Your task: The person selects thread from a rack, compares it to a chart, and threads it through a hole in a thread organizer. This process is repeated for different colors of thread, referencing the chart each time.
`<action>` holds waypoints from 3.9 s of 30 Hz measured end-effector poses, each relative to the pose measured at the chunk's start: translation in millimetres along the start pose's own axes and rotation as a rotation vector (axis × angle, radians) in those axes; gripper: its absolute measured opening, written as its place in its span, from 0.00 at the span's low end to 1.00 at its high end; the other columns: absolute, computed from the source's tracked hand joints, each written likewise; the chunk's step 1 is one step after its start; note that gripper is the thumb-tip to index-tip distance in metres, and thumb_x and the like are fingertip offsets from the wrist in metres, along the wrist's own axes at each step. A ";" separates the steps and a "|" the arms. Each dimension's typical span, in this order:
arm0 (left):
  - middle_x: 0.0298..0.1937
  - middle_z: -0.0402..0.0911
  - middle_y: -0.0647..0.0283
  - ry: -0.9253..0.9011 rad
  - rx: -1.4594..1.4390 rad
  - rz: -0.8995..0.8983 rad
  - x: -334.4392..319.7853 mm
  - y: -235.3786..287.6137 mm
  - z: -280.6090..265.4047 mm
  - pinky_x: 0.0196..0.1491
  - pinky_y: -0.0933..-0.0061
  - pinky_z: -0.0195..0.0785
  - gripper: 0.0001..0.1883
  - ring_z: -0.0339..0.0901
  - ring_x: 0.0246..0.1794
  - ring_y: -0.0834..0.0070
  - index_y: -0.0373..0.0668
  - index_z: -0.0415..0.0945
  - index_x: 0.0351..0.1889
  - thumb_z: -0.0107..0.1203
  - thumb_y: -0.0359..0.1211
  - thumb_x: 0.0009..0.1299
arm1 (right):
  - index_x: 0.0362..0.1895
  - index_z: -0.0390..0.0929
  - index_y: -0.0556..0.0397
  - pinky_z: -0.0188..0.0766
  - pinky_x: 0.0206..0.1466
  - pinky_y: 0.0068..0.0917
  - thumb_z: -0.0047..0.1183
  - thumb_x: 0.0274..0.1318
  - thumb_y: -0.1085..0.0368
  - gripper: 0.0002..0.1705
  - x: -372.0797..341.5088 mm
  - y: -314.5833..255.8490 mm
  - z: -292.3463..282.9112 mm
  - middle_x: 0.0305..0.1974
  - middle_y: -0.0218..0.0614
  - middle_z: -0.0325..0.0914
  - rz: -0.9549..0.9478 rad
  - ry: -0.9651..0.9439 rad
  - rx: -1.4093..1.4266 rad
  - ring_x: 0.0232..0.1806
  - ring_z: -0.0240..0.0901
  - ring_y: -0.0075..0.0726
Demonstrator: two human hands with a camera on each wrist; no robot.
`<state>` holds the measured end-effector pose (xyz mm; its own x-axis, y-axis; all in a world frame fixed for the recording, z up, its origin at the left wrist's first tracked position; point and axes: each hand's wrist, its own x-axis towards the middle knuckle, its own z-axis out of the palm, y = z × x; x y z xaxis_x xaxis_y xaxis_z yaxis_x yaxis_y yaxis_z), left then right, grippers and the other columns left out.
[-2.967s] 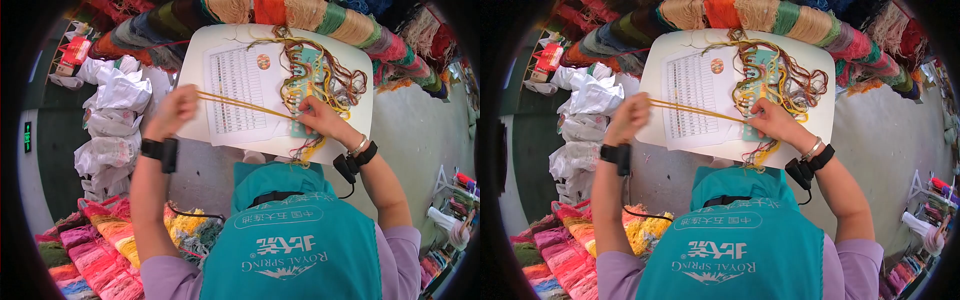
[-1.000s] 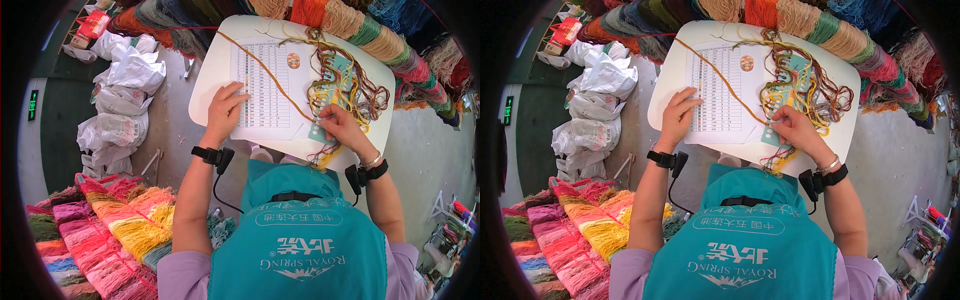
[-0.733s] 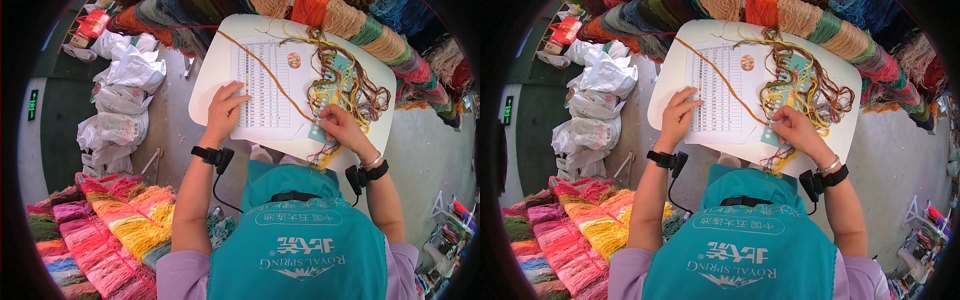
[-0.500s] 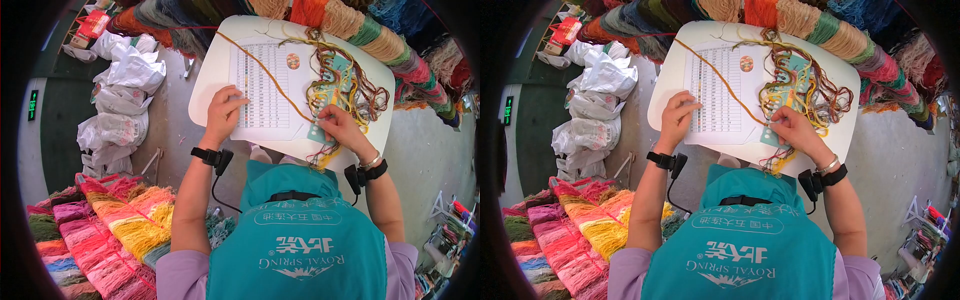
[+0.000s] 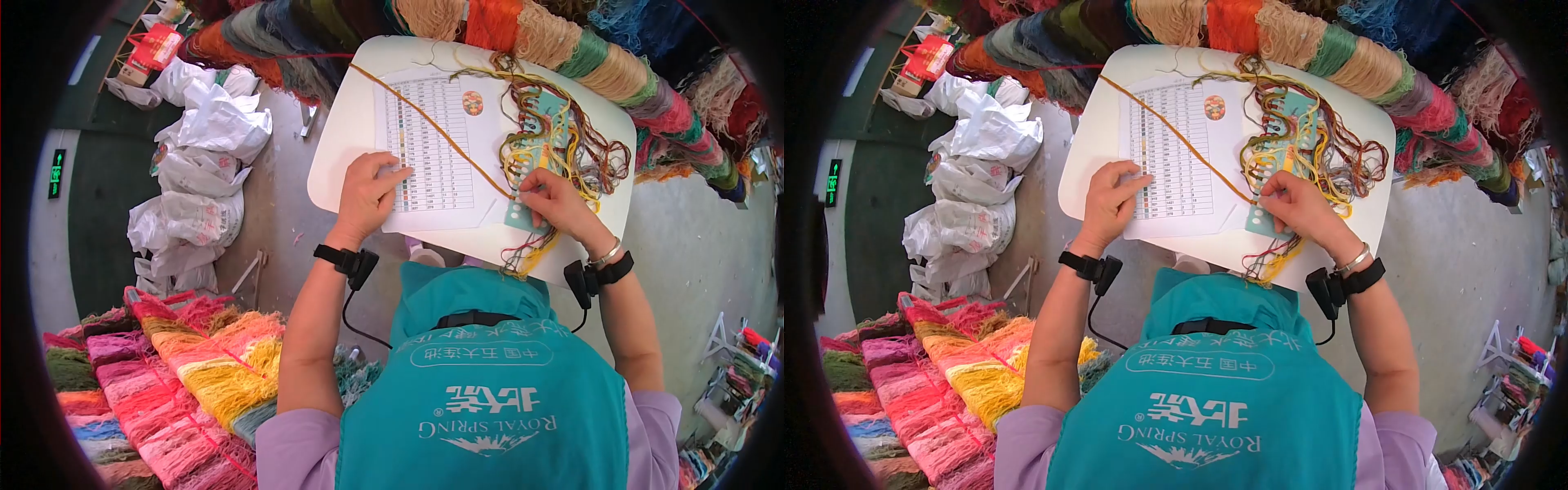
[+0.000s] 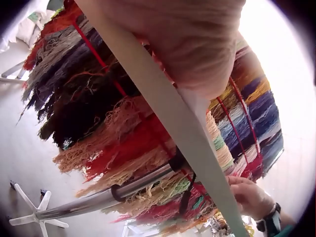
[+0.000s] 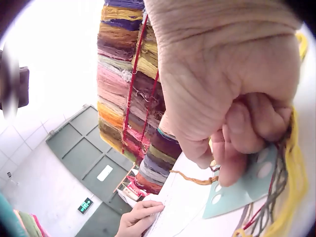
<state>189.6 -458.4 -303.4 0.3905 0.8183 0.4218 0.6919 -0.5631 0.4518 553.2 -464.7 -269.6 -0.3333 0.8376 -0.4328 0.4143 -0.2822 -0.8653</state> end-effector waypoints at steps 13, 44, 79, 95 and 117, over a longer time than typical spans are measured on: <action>0.52 0.78 0.60 -0.064 0.093 0.055 -0.4 2.1 -3.9 0.61 0.57 0.65 0.25 0.73 0.55 0.57 0.55 0.87 0.49 0.54 0.20 0.57 | 0.40 0.77 0.52 0.69 0.26 0.26 0.58 0.62 0.59 0.11 -5.7 -8.9 3.5 0.24 0.30 0.78 -0.004 0.116 -0.229 0.21 0.75 0.24; 0.55 0.73 0.46 -0.046 0.064 -0.245 -7.3 70.3 31.0 0.60 0.56 0.68 0.22 0.74 0.55 0.49 0.41 0.85 0.51 0.52 0.19 0.59 | 0.38 0.83 0.54 0.65 0.24 0.19 0.60 0.59 0.64 0.07 -175.7 5.6 -455.2 0.29 0.28 0.82 -0.486 1.242 0.310 0.21 0.70 0.18; 0.57 0.71 0.48 -0.214 0.196 -0.385 1.1 86.2 25.0 0.61 0.61 0.68 0.25 0.72 0.57 0.51 0.41 0.82 0.57 0.54 0.22 0.59 | 0.28 0.81 0.51 0.51 0.18 0.17 0.63 0.50 0.73 0.04 -180.7 11.6 -653.9 0.27 0.29 0.79 -0.782 1.337 0.811 0.20 0.65 0.19; 0.60 0.69 0.46 -0.219 0.178 -0.414 1.4 91.5 26.4 0.64 0.58 0.66 0.27 0.71 0.60 0.48 0.37 0.80 0.58 0.55 0.22 0.57 | 0.40 0.78 0.57 0.73 0.39 0.42 0.52 0.66 0.64 0.09 -213.0 138.3 -469.2 0.34 0.52 0.79 -0.461 1.283 -0.495 0.37 0.79 0.58; 0.48 0.81 0.54 -0.127 -0.058 -0.196 93.2 157.5 22.4 0.46 0.73 0.73 0.13 0.79 0.46 0.65 0.35 0.82 0.50 0.54 0.20 0.68 | 0.37 0.85 0.47 0.73 0.31 0.41 0.56 0.62 0.59 0.09 -225.4 212.7 -210.1 0.25 0.45 0.79 -0.033 0.664 -0.529 0.25 0.77 0.51</action>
<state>348.6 -468.2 -210.5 0.3278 0.9186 0.2206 0.7273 -0.3944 0.5617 894.4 -615.2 -302.9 0.1452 0.9890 -0.0280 0.8097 -0.1350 -0.5711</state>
